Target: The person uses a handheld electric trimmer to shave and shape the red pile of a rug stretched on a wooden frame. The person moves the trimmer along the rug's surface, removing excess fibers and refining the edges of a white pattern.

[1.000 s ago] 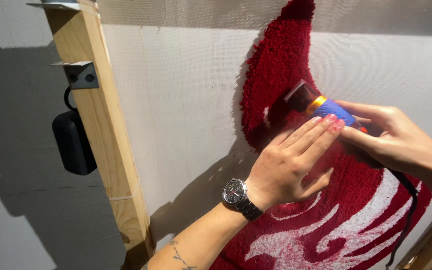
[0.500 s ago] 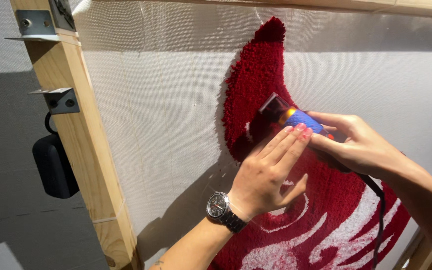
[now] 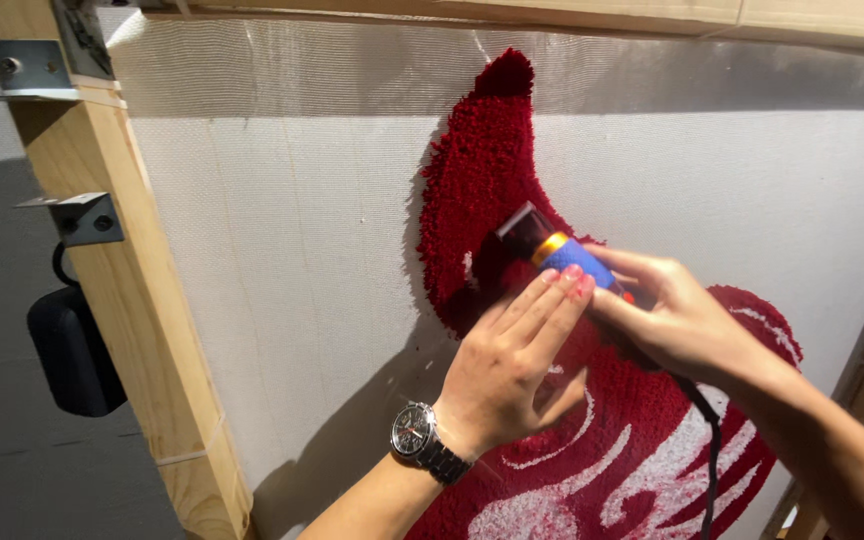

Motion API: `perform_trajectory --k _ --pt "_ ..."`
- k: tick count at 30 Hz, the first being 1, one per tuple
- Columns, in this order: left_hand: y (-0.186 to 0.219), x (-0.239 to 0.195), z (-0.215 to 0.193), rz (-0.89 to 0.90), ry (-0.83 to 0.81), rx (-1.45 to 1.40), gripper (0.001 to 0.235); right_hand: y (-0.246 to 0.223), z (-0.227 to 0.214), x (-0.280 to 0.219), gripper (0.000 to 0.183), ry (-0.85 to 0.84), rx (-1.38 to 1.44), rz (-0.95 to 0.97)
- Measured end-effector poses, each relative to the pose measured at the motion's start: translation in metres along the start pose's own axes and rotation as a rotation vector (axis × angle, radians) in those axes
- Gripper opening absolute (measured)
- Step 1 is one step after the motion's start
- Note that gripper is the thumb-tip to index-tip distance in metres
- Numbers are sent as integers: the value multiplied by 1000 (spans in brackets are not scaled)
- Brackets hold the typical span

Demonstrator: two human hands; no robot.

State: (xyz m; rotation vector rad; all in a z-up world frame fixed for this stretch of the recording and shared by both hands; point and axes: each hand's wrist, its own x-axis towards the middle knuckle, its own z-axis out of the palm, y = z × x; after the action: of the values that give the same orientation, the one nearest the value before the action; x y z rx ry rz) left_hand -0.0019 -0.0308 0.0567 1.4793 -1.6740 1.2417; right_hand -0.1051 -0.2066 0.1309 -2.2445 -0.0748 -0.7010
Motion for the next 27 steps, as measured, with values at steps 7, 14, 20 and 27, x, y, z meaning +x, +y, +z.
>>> perform_trajectory --k 7,14,20,27 --pt "5 -8 19 21 -50 -77 70 54 6 -13 61 50 152 -4" --pt "3 -8 23 9 -91 -102 71 62 10 -11 60 68 168 17" --pt "-1 -5 19 4 -105 -86 73 63 9 -3 58 57 180 -39" --pt "-4 2 13 4 -96 -64 78 42 9 2 53 33 289 -26"
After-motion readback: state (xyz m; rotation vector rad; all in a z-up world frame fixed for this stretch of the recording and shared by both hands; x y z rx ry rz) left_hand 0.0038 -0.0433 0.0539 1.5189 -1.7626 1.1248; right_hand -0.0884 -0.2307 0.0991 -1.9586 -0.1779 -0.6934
